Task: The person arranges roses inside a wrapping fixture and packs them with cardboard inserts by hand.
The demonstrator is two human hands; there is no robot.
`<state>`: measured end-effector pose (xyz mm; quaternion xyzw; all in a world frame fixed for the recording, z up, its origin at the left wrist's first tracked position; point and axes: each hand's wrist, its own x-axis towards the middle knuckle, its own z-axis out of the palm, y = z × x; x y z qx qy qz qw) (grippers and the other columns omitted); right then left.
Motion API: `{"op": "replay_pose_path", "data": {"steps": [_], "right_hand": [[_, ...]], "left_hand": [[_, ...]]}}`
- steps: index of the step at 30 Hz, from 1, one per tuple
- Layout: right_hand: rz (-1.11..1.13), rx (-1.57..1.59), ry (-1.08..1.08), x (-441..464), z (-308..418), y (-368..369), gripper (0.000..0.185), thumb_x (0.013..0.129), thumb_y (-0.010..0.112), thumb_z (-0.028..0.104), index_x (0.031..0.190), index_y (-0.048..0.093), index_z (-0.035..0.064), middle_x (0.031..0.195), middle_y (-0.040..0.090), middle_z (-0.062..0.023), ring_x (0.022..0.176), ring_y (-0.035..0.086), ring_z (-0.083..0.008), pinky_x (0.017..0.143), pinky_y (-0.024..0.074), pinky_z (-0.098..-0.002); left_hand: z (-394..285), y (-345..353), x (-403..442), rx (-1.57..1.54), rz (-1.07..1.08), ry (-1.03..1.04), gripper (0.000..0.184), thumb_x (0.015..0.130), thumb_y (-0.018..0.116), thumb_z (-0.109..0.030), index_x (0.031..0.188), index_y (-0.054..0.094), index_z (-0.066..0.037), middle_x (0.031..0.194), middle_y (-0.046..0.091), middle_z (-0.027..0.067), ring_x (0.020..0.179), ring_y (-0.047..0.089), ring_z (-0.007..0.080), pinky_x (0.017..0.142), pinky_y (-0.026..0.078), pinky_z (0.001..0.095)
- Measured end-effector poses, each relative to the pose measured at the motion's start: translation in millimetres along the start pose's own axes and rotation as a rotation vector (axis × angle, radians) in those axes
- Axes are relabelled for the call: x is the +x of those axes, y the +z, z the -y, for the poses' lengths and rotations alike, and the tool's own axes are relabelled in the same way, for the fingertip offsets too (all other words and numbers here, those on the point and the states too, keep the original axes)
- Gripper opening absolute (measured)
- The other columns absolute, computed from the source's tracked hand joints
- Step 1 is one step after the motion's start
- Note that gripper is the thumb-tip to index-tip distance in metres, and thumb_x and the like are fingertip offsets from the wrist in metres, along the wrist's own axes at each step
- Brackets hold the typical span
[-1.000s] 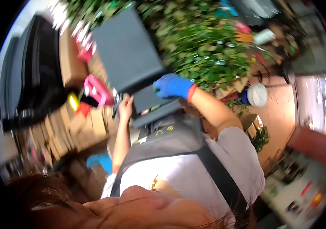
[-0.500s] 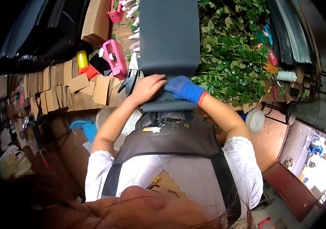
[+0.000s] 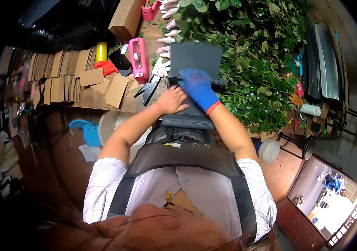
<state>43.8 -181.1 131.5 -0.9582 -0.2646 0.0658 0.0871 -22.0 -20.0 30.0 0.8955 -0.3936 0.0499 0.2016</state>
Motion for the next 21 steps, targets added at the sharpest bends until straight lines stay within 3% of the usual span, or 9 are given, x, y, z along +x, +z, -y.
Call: {"op": "replay_pose_path", "data": {"steps": [2,6,8,9,11,12,13,17,21], "right_hand": [[0.256,0.011,0.044,23.0,-2.8,-11.7,0.04,0.085,0.069,0.041,0.115,0.066,0.014,0.115,0.067,-0.0155,0.105,0.065,-0.0332,0.088,0.0514,-0.0436],[0.402,0.085,-0.151,42.8,12.7,-49.9,0.041,0.084,0.066,0.039,0.113,0.067,0.0089,0.108,0.069,-0.018,0.101,0.066,-0.0346,0.087,0.0522,-0.0457],[0.205,0.312,-0.275,46.9,58.9,-59.0,0.042,0.083,0.068,0.037,0.115,0.066,0.0096,0.109,0.069,-0.0177,0.101,0.066,-0.0343,0.087,0.0522,-0.0454],[0.111,0.43,-0.333,51.9,83.8,-55.0,0.043,0.083,0.068,0.036,0.117,0.066,0.0099,0.109,0.069,-0.0175,0.101,0.066,-0.0342,0.088,0.0522,-0.0453],[-0.16,0.517,-0.696,75.6,125.1,10.3,0.041,0.085,0.07,0.035,0.115,0.063,0.0071,0.101,0.068,-0.014,0.094,0.065,-0.0349,0.085,0.0516,-0.0439],[-0.212,0.384,-0.78,88.5,147.2,36.7,0.038,0.086,0.067,0.031,0.115,0.062,0.0075,0.101,0.066,-0.0125,0.094,0.064,-0.0335,0.085,0.0511,-0.0426],[-0.266,0.248,-0.859,99.9,166.7,59.8,0.035,0.087,0.065,0.027,0.116,0.061,0.008,0.1,0.065,-0.0109,0.093,0.063,-0.0322,0.084,0.0507,-0.0413],[-0.227,-0.052,-0.823,120.4,210.7,130.3,0.028,0.088,0.056,0.019,0.114,0.06,0.0106,0.097,0.062,-0.0065,0.09,0.062,-0.026,0.076,0.0481,-0.0383],[-0.05,-0.171,-0.806,107.6,212.5,127.8,0.024,0.086,0.055,0.016,0.11,0.061,0.015,0.091,0.06,-0.003,0.084,0.062,-0.022,0.068,0.0469,-0.037]], "left_hand": [[0.1,-1.1,1.9,0.024,-0.054,0.01,0.06,0.093,0.056,-0.049,0.129,0.058,-0.001,0.131,0.058,0.0144,0.123,0.052,0.0263,0.105,0.037,0.0411],[0.7,16.3,-5.9,-0.072,-0.015,-0.037,0.068,0.093,0.055,-0.05,0.143,0.047,-0.004,0.145,0.048,0.0188,0.137,0.042,0.0319,0.114,0.031,0.0452],[5.6,15.8,-3.2,-0.125,0.042,-0.025,0.073,0.092,0.056,-0.05,0.148,0.04,-0.006,0.152,0.04,0.0209,0.144,0.035,0.0353,0.119,0.025,0.0482],[-5.1,-5.0,-0.8,-0.055,0.219,-0.134,0.069,0.096,0.051,-0.047,0.151,0.037,-0.007,0.156,0.036,0.0177,0.146,0.032,0.033,0.12,0.024,0.0479],[5.5,57.2,-4.8,-0.448,-0.035,-0.107,0.062,0.101,0.043,-0.041,0.152,0.035,-0.008,0.16,0.032,0.0145,0.148,0.029,0.0292,0.12,0.023,0.0461],[-0.2,9.0,-1.9,-0.327,0.1,-0.103,0.059,0.101,0.039,-0.035,0.153,0.033,-0.007,0.162,0.028,0.0132,0.15,0.026,0.0259,0.12,0.024,0.0442],[7.7,46.4,-5.6,0.101,-0.037,-0.02,0.063,0.098,0.043,-0.035,0.152,0.033,-0.004,0.162,0.027,0.0137,0.151,0.025,0.025,0.12,0.024,0.0436],[7.2,16.4,-2.0,0.011,-0.007,0.028,0.063,0.097,0.043,-0.032,0.151,0.033,-0.002,0.161,0.03,0.0148,0.15,0.025,0.0279,0.121,0.02,0.0439],[12.1,29.5,-2.0,0.082,-0.091,0.058,0.064,0.095,0.046,-0.031,0.151,0.034,-0.001,0.16,0.032,0.0154,0.15,0.028,0.0273,0.12,0.022,0.0435]]}}
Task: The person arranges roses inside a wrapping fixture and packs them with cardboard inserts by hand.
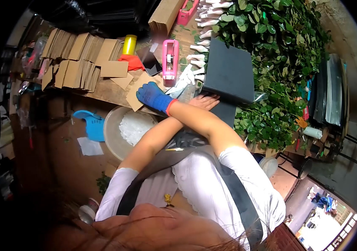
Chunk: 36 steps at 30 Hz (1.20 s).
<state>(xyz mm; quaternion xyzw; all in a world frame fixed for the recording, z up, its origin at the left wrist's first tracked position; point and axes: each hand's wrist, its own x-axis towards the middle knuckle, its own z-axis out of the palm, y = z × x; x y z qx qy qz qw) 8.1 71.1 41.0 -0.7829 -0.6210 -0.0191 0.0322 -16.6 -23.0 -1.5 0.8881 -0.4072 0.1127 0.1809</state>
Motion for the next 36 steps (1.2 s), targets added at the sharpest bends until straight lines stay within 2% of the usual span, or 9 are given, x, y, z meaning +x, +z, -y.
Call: {"op": "replay_pose_path", "data": {"steps": [3,10,12,14,16,26,31,32,36], "right_hand": [[-0.013,0.024,-0.107,-18.4,-18.9,-12.5,0.025,0.087,0.055,0.015,0.11,0.062,0.0187,0.09,0.061,-0.0038,0.083,0.063,-0.0222,0.064,0.0482,-0.0366],[-0.329,0.645,0.307,-170.2,-40.6,-116.3,0.023,0.086,0.068,0.027,0.101,0.07,0.01,0.091,0.066,-0.0115,0.085,0.065,-0.0258,0.074,0.0503,-0.0419],[-0.298,0.986,0.562,-225.2,-36.5,-111.5,0.025,0.088,0.068,0.03,0.095,0.07,0.0067,0.083,0.064,-0.0153,0.077,0.063,-0.0282,0.072,0.0509,-0.041],[-0.013,1.091,0.835,-282.0,-48.2,-75.0,0.029,0.091,0.068,0.033,0.093,0.069,0.0044,0.082,0.066,-0.0129,0.072,0.061,-0.0228,0.069,0.051,-0.0355],[0.182,1.378,1.077,-293.8,-54.8,-84.7,0.038,0.093,0.069,0.038,0.083,0.067,0.0016,0.073,0.067,-0.0043,0.062,0.059,-0.0124,0.063,0.0506,-0.0295],[0.416,1.172,1.13,-292.8,-64.8,-69.7,0.049,0.093,0.061,0.047,0.071,0.07,0.0038,0.063,0.068,-0.0094,0.055,0.064,-0.0193,0.059,0.0523,-0.0351],[0.382,0.943,1.011,-290.3,-61.9,-48.4,0.054,0.092,0.056,0.051,0.068,0.073,0.0052,0.064,0.069,-0.0115,0.061,0.068,-0.0269,0.069,0.054,-0.0401],[0.344,0.893,0.995,-295.3,-63.0,-38.9,0.055,0.092,0.056,0.052,0.069,0.073,0.0052,0.064,0.069,-0.0119,0.062,0.068,-0.0276,0.07,0.0542,-0.0406],[0.466,0.529,0.914,-284.3,-58.2,-62.0,0.054,0.091,0.052,0.054,0.091,0.076,0.0062,0.098,0.072,-0.0202,0.091,0.069,-0.0381,0.081,0.0534,-0.0479]], "left_hand": [[-2.6,3.0,-2.0,-0.052,-0.087,-0.015,0.059,0.096,0.045,-0.028,0.148,0.038,-0.002,0.157,0.037,0.0151,0.147,0.034,0.0257,0.117,0.029,0.0426],[-9.2,3.8,3.8,-0.232,-0.028,-0.12,0.058,0.096,0.048,-0.036,0.147,0.044,-0.009,0.156,0.041,0.0108,0.143,0.039,0.0269,0.115,0.032,0.0435],[-9.4,-28.3,5.1,-0.306,0.08,-0.141,0.061,0.095,0.05,-0.04,0.147,0.043,-0.007,0.156,0.04,0.0116,0.144,0.038,0.028,0.115,0.032,0.0448],[-4.8,-5.3,-2.4,-0.318,-0.059,-0.084,0.063,0.091,0.056,-0.044,0.142,0.049,-0.008,0.15,0.048,0.013,0.139,0.043,0.0299,0.114,0.034,0.0451],[-2.2,-5.1,1.6,-0.35,0.149,-0.145,0.055,0.089,0.057,-0.042,0.135,0.057,-0.01,0.141,0.056,0.0129,0.133,0.047,0.0305,0.112,0.035,0.046],[19.4,-37.9,-33.8,-0.146,0.102,-0.097,0.053,0.087,0.065,-0.033,0.13,0.057,-0.002,0.134,0.056,0.0211,0.129,0.049,0.036,0.116,0.031,0.0505],[13.7,-84.3,-26.5,-0.193,-0.078,-0.06,0.039,0.086,0.067,-0.013,0.124,0.063,-0.004,0.12,0.066,0.0151,0.11,0.064,0.0341,0.101,0.05,0.0445],[9.2,-86.3,-12.6,-0.221,-0.109,0.008,0.029,0.082,0.07,-0.009,0.111,0.069,-0.003,0.107,0.07,0.0113,0.098,0.068,0.0309,0.089,0.056,0.0395],[-7.5,-72.7,1.0,-0.254,0.095,-0.121,0.018,0.075,0.065,-0.007,0.092,0.069,-0.002,0.094,0.067,0.0125,0.088,0.066,0.0307,0.078,0.054,0.0412]]}}
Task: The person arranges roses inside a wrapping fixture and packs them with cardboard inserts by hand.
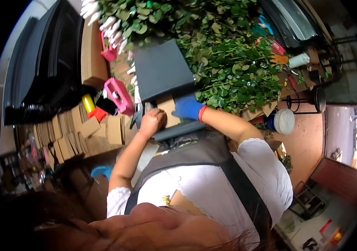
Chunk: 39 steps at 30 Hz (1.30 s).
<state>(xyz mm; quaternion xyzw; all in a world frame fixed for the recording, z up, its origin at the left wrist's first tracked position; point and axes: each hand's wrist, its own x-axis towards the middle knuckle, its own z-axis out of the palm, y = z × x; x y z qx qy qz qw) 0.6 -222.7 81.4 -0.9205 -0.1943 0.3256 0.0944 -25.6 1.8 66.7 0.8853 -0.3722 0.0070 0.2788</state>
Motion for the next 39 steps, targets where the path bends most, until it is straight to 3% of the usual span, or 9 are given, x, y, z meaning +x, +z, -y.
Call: {"op": "replay_pose_path", "data": {"steps": [2,8,12,19,22,26,31,35,39], "right_hand": [[-0.058,-0.029,-0.143,-24.9,9.7,-29.0,0.044,0.091,0.055,0.048,0.102,0.074,0.011,0.098,0.072,-0.0162,0.089,0.068,-0.0371,0.081,0.0527,-0.0483],[-1.351,0.226,-0.217,-29.4,-67.6,-100.3,0.036,0.084,0.065,0.013,0.12,0.068,0.0124,0.11,0.068,-0.0118,0.099,0.064,-0.033,0.085,0.0537,-0.0424],[-1.015,-0.164,0.092,23.3,-113.7,-98.4,0.06,0.084,0.068,0.023,0.141,0.051,0.0156,0.141,0.053,-0.012,0.128,0.051,-0.0337,0.105,0.0445,-0.0443],[-0.993,0.903,-0.566,27.8,-88.4,-125.4,0.03,0.093,0.062,0.027,0.117,0.068,0.0102,0.104,0.072,-0.0109,0.098,0.069,-0.0296,0.09,0.0541,-0.0382],[-0.595,0.573,-0.072,24.9,-101.7,-97.4,0.028,0.095,0.06,0.031,0.115,0.068,0.0123,0.105,0.073,-0.0105,0.095,0.07,-0.0281,0.085,0.0551,-0.037],[-0.954,0.558,0.136,-31.5,-131.7,-100.3,0.024,0.092,0.063,0.034,0.107,0.07,0.0171,0.099,0.073,-0.0096,0.086,0.071,-0.0285,0.08,0.056,-0.0369],[-0.774,-0.252,0.063,-22.4,-152.2,-81.5,0.023,0.08,0.067,0.021,0.102,0.07,0.015,0.127,0.061,-0.0111,0.118,0.058,-0.0306,0.099,0.0465,-0.042],[-0.61,-0.161,0.256,20.7,-170.1,-86.2,0.035,0.073,0.077,0.02,0.106,0.068,0.0153,0.125,0.061,-0.0084,0.119,0.055,-0.0307,0.1,0.0449,-0.0464],[-1.065,-0.279,0.193,-16.4,-152.3,-155.9,0.031,0.075,0.075,0.019,0.105,0.068,0.0158,0.121,0.063,-0.0076,0.112,0.059,-0.0308,0.095,0.0481,-0.0424]], "left_hand": [[-2.4,-1.6,-1.6,0.071,0.025,0.012,0.017,0.077,0.064,-0.007,0.093,0.069,-0.003,0.097,0.067,0.0119,0.092,0.066,0.0307,0.084,0.054,0.0398],[-13.8,1.1,3.2,0.031,-0.04,0.002,0.016,0.079,0.067,-0.005,0.094,0.069,-0.001,0.1,0.066,0.0122,0.096,0.065,0.0316,0.094,0.052,0.0416],[-12.7,-1.8,7.7,0.081,-0.047,0.042,0.015,0.08,0.068,-0.005,0.094,0.069,0.0,0.101,0.065,0.0144,0.104,0.063,0.0346,0.098,0.05,0.0462],[-17.1,0.9,7.9,0.022,-0.056,-0.012,0.016,0.081,0.07,-0.006,0.097,0.068,-0.001,0.102,0.064,0.0146,0.104,0.063,0.0351,0.09,0.052,0.0447],[-19.8,-1.9,6.7,-0.019,0.015,-0.114,0.017,0.081,0.071,-0.006,0.097,0.067,-0.001,0.103,0.064,0.014,0.103,0.063,0.035,0.09,0.052,0.0442],[-19.0,-4.0,12.1,-0.019,-0.044,-0.056,0.02,0.081,0.07,-0.005,0.099,0.066,0.0,0.116,0.062,0.0195,0.105,0.061,0.0383,0.09,0.051,0.0452],[-21.0,-10.9,13.3,-0.055,0.013,-0.053,0.026,0.079,0.072,-0.007,0.103,0.066,0.002,0.123,0.06,0.0205,0.113,0.058,0.0382,0.098,0.047,0.0475],[-15.6,-2.4,8.4,-0.034,0.024,-0.043,0.027,0.08,0.072,-0.008,0.105,0.066,0.001,0.125,0.059,0.0202,0.118,0.057,0.0374,0.104,0.044,0.0499],[-16.2,0.0,3.9,-0.025,0.033,-0.066,0.028,0.08,0.072,-0.008,0.107,0.068,0.001,0.126,0.059,0.0192,0.123,0.056,0.0369,0.109,0.04,0.0509]]}}
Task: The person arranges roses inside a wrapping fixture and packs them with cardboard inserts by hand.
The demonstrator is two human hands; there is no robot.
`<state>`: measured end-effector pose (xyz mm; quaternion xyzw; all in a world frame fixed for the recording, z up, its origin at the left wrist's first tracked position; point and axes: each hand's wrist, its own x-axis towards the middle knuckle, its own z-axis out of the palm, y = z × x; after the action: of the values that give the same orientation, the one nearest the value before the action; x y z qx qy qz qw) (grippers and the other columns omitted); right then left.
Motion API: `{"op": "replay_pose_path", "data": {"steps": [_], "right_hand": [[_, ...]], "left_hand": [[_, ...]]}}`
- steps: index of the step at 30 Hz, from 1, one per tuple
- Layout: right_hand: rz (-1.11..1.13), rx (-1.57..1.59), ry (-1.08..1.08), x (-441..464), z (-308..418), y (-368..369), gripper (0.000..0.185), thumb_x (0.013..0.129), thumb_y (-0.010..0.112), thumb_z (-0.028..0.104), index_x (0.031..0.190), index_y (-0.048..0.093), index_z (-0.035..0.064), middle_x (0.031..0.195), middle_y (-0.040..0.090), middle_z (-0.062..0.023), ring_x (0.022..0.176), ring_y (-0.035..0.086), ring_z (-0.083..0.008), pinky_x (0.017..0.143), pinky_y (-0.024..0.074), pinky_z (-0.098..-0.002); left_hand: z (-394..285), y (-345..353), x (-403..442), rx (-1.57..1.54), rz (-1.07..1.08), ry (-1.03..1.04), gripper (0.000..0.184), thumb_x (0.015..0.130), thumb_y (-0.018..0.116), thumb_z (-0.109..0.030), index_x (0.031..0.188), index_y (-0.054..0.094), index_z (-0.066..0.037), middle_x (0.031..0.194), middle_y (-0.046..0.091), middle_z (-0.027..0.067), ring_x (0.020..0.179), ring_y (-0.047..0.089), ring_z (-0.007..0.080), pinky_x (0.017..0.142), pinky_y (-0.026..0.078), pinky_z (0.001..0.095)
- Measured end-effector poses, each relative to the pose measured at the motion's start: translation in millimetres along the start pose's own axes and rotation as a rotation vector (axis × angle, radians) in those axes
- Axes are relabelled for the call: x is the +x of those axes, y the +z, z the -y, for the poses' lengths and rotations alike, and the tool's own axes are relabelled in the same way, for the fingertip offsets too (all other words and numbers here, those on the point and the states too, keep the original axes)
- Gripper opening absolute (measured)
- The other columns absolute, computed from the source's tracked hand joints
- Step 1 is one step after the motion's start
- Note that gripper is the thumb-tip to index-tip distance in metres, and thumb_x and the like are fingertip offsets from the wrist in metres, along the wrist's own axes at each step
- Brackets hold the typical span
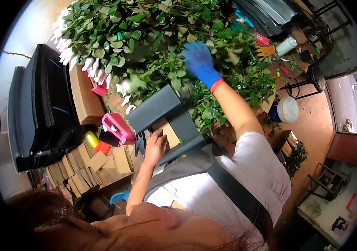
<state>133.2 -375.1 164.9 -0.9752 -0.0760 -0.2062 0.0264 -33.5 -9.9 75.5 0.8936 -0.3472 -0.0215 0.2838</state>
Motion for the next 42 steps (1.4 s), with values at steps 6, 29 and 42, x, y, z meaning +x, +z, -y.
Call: {"op": "replay_pose_path", "data": {"steps": [6,29,42], "right_hand": [[-0.482,0.017,-0.05,19.6,-37.7,-57.1,0.024,0.082,0.065,0.013,0.105,0.07,0.019,0.106,0.07,-0.0029,0.091,0.068,-0.0281,0.079,0.055,-0.0423],[0.192,0.007,-0.135,-13.1,0.7,55.4,0.03,0.089,0.06,0.019,0.117,0.068,0.0152,0.108,0.068,-0.01,0.104,0.064,-0.0304,0.09,0.0481,-0.0419],[0.0,0.138,-0.131,23.6,-44.9,-15.7,0.033,0.078,0.069,0.008,0.109,0.068,0.0208,0.105,0.069,-0.0062,0.095,0.063,-0.0306,0.085,0.0518,-0.0429]], "left_hand": [[5.3,4.2,-4.2,0.022,0.001,0.021,0.031,0.08,0.074,-0.012,0.108,0.069,0.0,0.13,0.059,0.0185,0.125,0.054,0.0362,0.109,0.039,0.0509],[5.0,-9.6,-6.2,-0.293,0.163,-0.104,0.031,0.072,0.084,-0.028,0.097,0.076,-0.012,0.147,0.048,0.0173,0.14,0.039,0.0388,0.116,0.023,0.0595],[1.5,-12.7,-3.4,-0.303,0.15,-0.111,0.031,0.072,0.085,-0.027,0.096,0.076,-0.009,0.144,0.049,0.0214,0.135,0.043,0.0409,0.115,0.029,0.0519]]}}
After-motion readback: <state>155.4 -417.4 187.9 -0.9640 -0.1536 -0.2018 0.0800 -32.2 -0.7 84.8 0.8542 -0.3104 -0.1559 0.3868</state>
